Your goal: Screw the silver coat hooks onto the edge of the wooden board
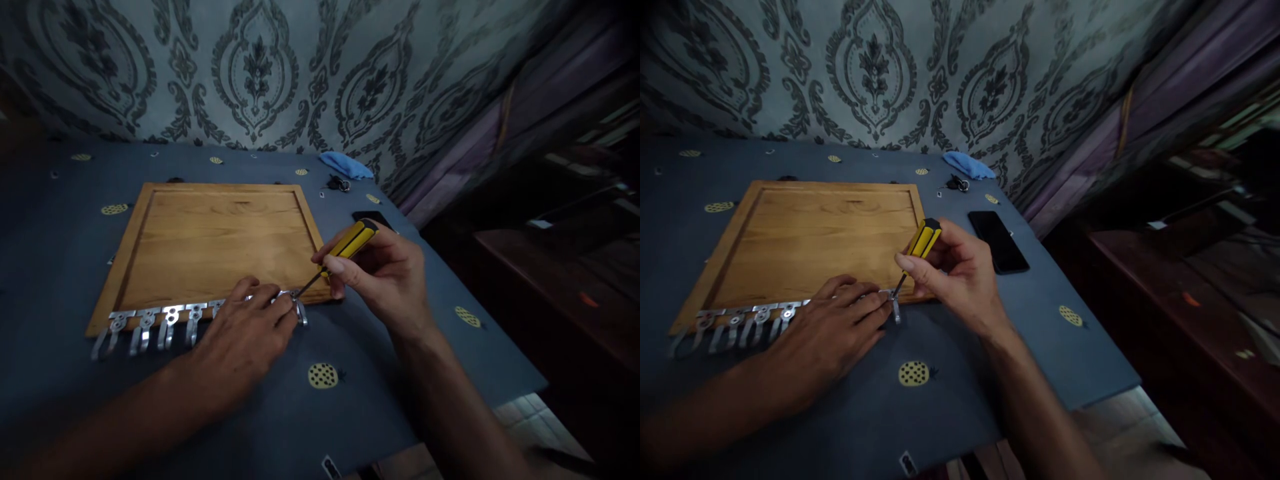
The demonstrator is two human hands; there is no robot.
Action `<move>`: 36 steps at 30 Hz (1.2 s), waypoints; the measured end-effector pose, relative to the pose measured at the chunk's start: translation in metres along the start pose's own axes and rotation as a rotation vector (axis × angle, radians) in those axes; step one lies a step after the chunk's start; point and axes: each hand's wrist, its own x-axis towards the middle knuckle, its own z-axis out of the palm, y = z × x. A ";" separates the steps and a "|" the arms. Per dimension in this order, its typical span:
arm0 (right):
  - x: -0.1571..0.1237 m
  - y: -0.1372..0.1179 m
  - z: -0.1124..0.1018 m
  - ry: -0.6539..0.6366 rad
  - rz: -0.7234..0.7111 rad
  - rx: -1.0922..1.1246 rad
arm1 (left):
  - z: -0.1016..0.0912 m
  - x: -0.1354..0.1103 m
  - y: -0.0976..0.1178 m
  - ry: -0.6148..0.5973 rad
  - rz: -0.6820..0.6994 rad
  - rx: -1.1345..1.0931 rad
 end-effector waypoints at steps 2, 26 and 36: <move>0.000 0.000 -0.001 -0.001 0.013 0.031 | 0.000 0.000 0.000 0.012 0.004 -0.008; -0.002 0.000 -0.007 -0.024 0.018 0.035 | -0.001 -0.004 -0.001 -0.032 -0.015 -0.029; -0.001 -0.002 -0.004 -0.006 0.020 0.018 | -0.001 -0.005 0.000 -0.045 -0.019 -0.017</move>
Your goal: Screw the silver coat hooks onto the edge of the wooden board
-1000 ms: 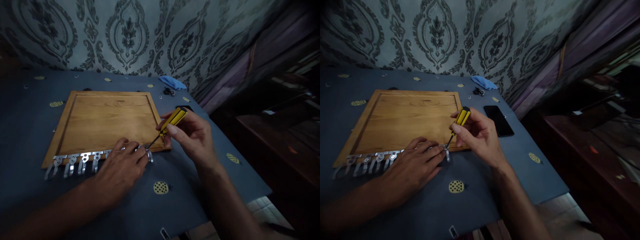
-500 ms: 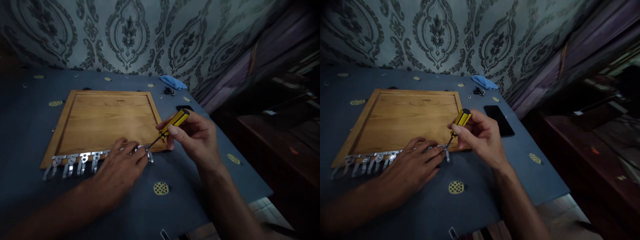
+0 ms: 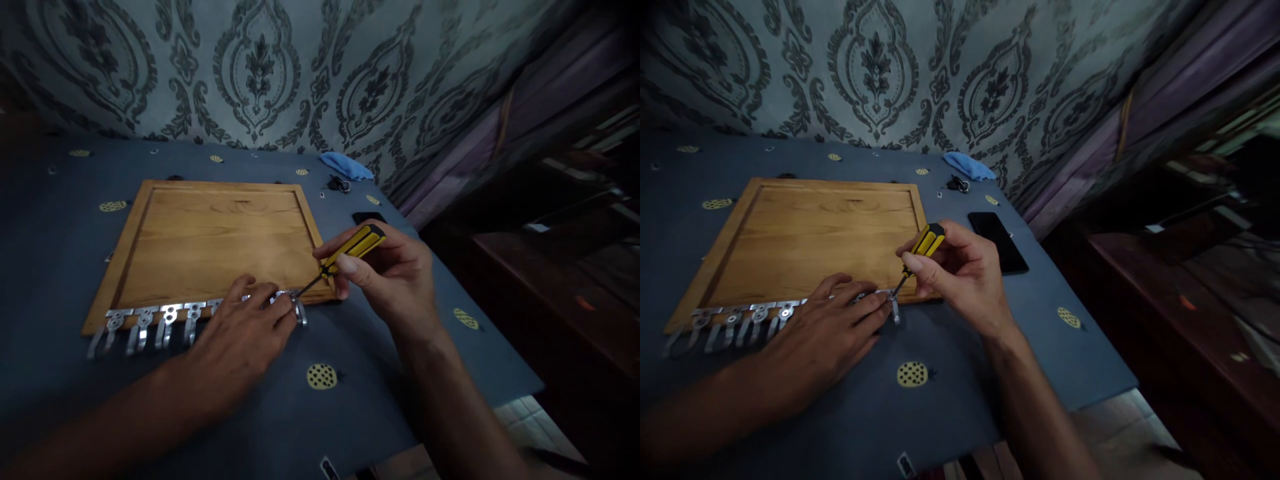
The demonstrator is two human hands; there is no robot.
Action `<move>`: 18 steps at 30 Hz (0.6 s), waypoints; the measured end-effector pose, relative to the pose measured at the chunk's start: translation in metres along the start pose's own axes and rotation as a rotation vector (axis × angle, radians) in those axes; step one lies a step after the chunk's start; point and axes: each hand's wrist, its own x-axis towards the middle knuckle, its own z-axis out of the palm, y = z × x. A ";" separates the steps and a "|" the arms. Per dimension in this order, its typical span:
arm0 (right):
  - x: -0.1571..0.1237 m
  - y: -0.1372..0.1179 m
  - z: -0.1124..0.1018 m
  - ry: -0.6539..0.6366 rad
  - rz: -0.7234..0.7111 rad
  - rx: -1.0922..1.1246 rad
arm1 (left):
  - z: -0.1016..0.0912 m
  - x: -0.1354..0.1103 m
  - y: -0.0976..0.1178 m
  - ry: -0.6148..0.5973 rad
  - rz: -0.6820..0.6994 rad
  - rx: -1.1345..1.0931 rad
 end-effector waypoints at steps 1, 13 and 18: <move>0.000 0.000 0.000 -0.003 0.005 0.009 | 0.000 0.000 0.000 -0.005 -0.001 -0.002; -0.003 0.006 -0.004 0.102 -0.079 -0.018 | 0.001 0.001 0.000 -0.034 -0.005 -0.025; -0.001 0.005 -0.002 0.080 -0.057 -0.026 | 0.003 0.000 0.000 0.001 0.007 -0.004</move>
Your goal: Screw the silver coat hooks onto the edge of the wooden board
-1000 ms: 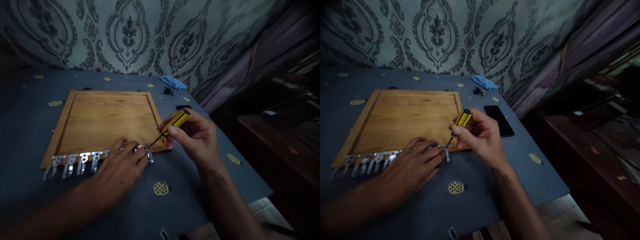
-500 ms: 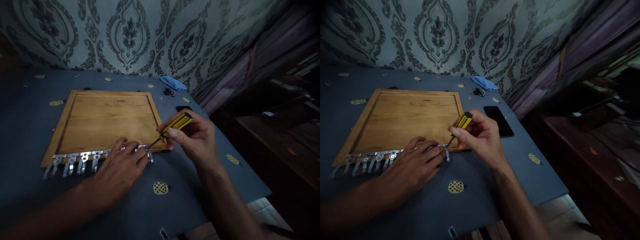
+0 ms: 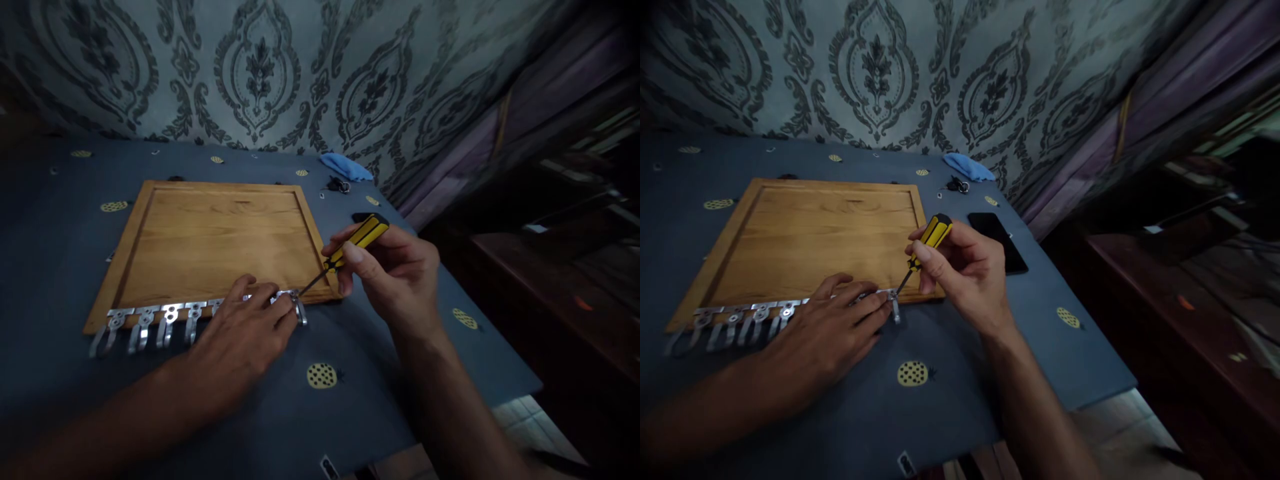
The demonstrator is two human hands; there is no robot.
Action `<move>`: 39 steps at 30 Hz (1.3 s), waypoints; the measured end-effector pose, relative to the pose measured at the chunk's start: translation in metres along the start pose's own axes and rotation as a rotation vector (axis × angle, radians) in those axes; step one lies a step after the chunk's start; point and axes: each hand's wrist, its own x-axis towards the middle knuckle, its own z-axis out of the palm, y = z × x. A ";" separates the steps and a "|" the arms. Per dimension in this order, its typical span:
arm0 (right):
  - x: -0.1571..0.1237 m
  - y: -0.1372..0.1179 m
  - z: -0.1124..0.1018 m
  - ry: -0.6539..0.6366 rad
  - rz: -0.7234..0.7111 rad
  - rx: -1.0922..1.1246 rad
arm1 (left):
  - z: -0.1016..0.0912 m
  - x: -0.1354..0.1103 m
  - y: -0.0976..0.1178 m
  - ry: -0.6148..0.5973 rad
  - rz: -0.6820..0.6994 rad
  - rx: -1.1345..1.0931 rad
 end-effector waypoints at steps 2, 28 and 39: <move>0.000 -0.001 0.001 -0.007 0.029 -0.006 | 0.000 0.000 0.000 -0.006 0.002 0.001; -0.002 -0.005 -0.004 -0.117 0.073 0.004 | -0.001 0.001 0.002 -0.037 -0.016 0.014; 0.001 -0.006 0.000 -0.115 0.071 0.001 | -0.001 0.001 0.001 -0.021 -0.004 -0.004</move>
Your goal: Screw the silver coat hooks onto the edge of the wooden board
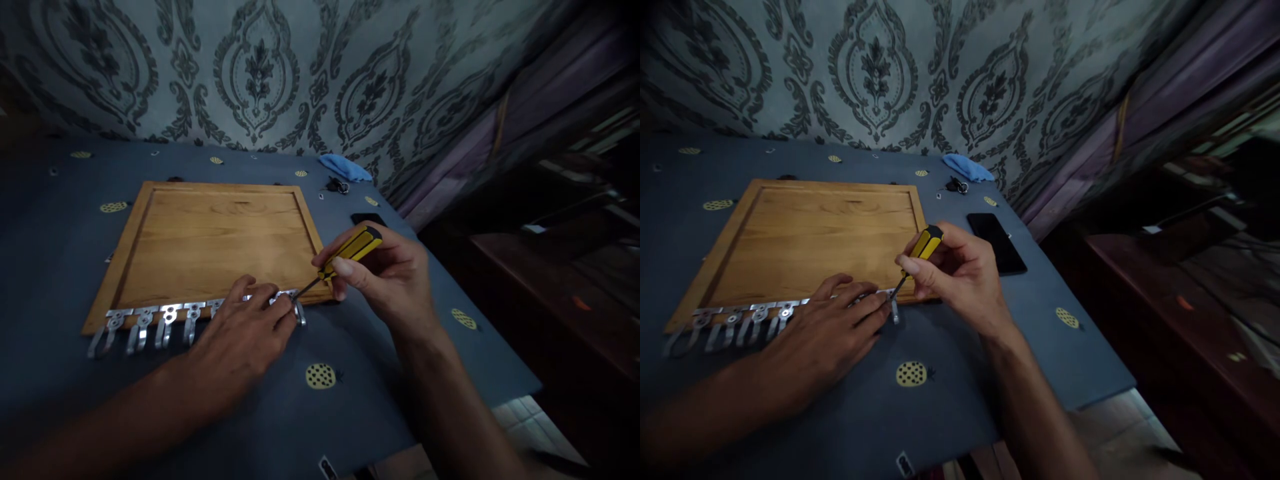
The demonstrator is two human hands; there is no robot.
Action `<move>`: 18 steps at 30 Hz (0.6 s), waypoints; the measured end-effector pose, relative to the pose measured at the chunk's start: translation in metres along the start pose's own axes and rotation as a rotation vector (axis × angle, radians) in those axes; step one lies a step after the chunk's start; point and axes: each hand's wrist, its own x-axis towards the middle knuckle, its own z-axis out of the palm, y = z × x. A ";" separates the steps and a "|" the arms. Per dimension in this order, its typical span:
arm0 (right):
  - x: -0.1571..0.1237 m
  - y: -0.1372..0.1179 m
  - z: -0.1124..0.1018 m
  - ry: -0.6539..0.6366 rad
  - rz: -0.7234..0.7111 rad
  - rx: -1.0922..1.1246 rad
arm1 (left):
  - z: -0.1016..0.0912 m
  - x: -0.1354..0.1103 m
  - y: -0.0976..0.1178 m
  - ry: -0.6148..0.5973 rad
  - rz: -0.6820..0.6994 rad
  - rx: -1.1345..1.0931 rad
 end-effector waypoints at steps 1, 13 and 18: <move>-0.001 0.000 -0.001 -0.002 0.005 0.010 | 0.000 0.000 0.000 -0.002 -0.003 0.001; 0.000 0.002 -0.002 0.002 0.002 0.016 | 0.003 -0.002 0.000 -0.009 0.002 0.009; 0.000 0.003 -0.001 0.004 0.008 0.067 | 0.002 -0.001 0.000 0.001 0.004 0.032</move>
